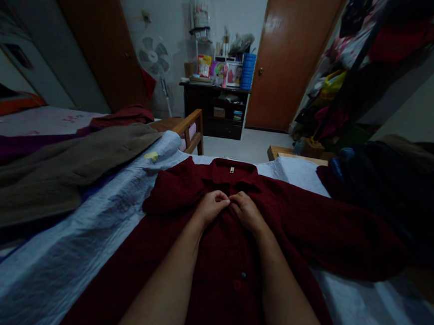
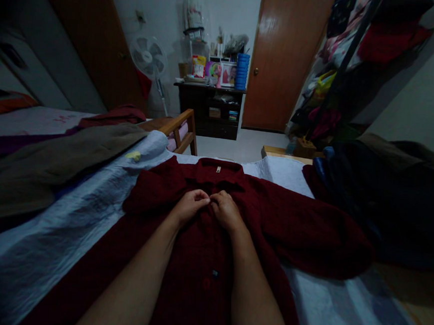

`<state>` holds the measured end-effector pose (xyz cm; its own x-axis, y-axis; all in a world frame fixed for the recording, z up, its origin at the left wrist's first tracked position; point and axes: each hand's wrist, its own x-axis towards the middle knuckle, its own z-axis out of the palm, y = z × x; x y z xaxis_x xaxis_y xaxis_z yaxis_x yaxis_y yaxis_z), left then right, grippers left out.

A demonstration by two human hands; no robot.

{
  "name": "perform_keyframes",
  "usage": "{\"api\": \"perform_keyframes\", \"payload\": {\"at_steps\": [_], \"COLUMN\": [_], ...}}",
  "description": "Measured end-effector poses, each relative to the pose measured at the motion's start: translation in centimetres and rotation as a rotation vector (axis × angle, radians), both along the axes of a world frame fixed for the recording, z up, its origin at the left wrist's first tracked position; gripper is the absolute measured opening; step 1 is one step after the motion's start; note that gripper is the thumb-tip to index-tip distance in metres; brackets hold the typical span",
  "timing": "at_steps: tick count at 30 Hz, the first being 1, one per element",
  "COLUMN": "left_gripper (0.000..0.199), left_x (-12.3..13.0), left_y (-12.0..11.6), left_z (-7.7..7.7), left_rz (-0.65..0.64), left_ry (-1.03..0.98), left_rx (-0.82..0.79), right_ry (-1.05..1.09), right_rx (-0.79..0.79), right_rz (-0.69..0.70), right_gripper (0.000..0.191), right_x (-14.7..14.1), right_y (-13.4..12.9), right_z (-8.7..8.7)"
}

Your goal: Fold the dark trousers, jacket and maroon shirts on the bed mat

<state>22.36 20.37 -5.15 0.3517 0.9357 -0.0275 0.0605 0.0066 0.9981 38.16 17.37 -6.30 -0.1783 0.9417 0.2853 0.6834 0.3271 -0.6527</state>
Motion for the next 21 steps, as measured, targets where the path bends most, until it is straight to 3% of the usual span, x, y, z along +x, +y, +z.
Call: {"api": "perform_keyframes", "payload": {"at_steps": [5,10,16,21], "left_gripper": [0.032,0.025,0.018,0.015], "left_x": [-0.24,-0.21,0.16,0.14], "left_y": [-0.17,-0.05,-0.26,-0.09], "left_z": [-0.16,-0.46,0.04,-0.43], "left_rz": [-0.091,-0.115,-0.007,0.059], "left_ry": [0.054,0.067,0.145,0.238], "left_rx": [0.011,0.086,0.104,0.092], "right_ry": [0.01,0.005,0.011,-0.038], "right_rx": [-0.046,-0.067,-0.067,-0.059], "right_rz": [0.011,0.048,0.056,0.056], "right_gripper": [0.018,0.016,0.017,0.018], "right_x": [0.25,0.59,0.79,0.68], "right_y": [0.02,0.04,-0.03,-0.07], "right_z": [0.12,0.58,0.73,0.95]}}
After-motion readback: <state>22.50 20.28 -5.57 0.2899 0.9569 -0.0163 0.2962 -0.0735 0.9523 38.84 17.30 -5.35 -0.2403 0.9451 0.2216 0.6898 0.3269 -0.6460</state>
